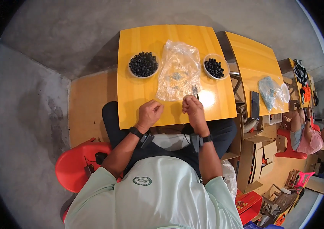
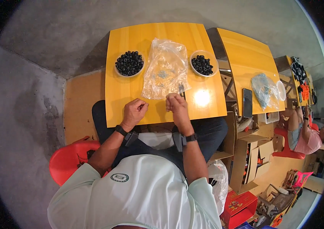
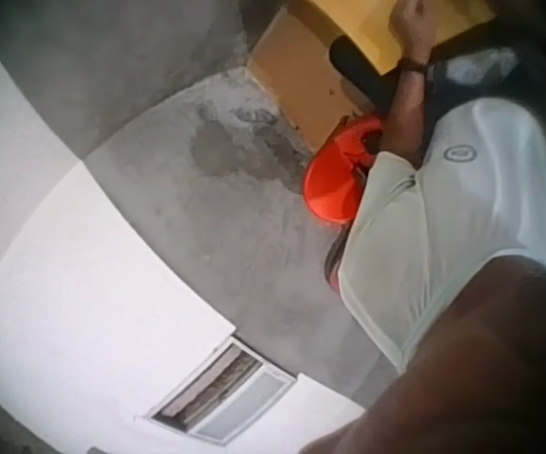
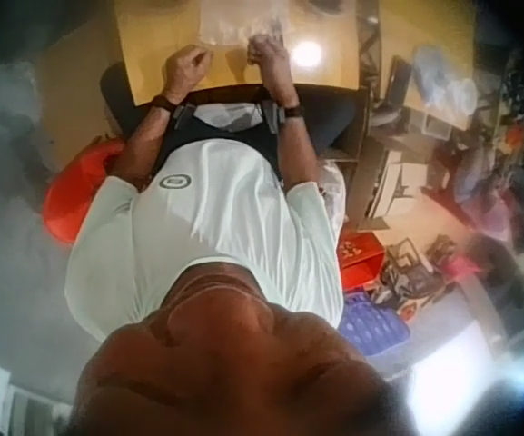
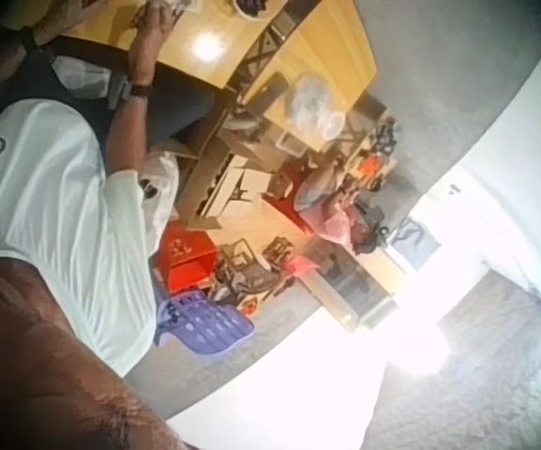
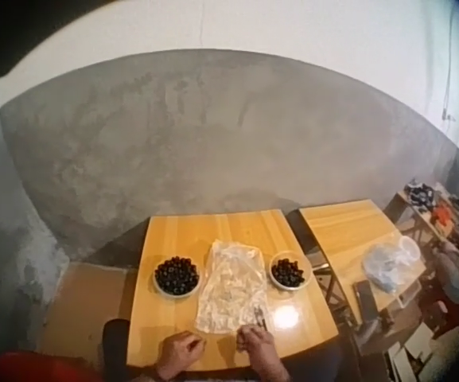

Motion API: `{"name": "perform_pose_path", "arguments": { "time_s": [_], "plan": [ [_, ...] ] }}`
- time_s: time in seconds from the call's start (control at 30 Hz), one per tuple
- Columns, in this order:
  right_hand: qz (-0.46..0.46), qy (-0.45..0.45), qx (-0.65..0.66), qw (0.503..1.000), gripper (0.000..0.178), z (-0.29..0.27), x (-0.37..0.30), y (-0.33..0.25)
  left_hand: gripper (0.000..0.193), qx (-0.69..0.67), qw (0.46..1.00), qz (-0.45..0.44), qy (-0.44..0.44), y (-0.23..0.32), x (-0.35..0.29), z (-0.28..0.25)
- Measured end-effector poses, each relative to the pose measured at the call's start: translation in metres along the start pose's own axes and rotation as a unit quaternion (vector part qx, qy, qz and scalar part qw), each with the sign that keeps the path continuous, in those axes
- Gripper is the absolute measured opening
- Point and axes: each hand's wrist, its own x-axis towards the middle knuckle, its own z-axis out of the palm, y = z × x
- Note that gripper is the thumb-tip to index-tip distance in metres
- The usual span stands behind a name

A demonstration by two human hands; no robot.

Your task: The person sorts and assembles small black plastic components by hand, taking them from bowls and placing them into a plastic bag.

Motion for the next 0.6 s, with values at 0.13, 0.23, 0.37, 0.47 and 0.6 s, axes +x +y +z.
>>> {"name": "perform_pose_path", "arguments": {
  "time_s": [0.13,0.23,0.37,0.47,0.6],
  "plan": [
    [0.039,-0.062,0.182,0.981,0.020,0.001,0.016,0.033,0.013,-0.007,1.000,-0.011,-0.008,-0.001,0.001,0.001],
    [0.043,-0.117,0.308,0.943,0.025,-0.011,0.020,0.043,0.012,-0.016,1.000,-0.014,-0.009,-0.002,0.001,-0.001],
    [0.060,-0.143,0.338,0.928,0.028,-0.014,0.025,0.047,0.010,-0.087,0.993,-0.079,-0.016,-0.014,0.001,-0.004],
    [0.055,-0.150,0.349,0.924,0.027,-0.017,0.026,0.050,0.013,-0.184,0.966,-0.176,-0.053,-0.021,0.011,-0.008],
    [0.055,-0.167,0.366,0.914,0.026,-0.021,0.026,0.051,0.014,-0.121,0.981,-0.150,0.003,-0.024,0.040,-0.029]
  ]
}}
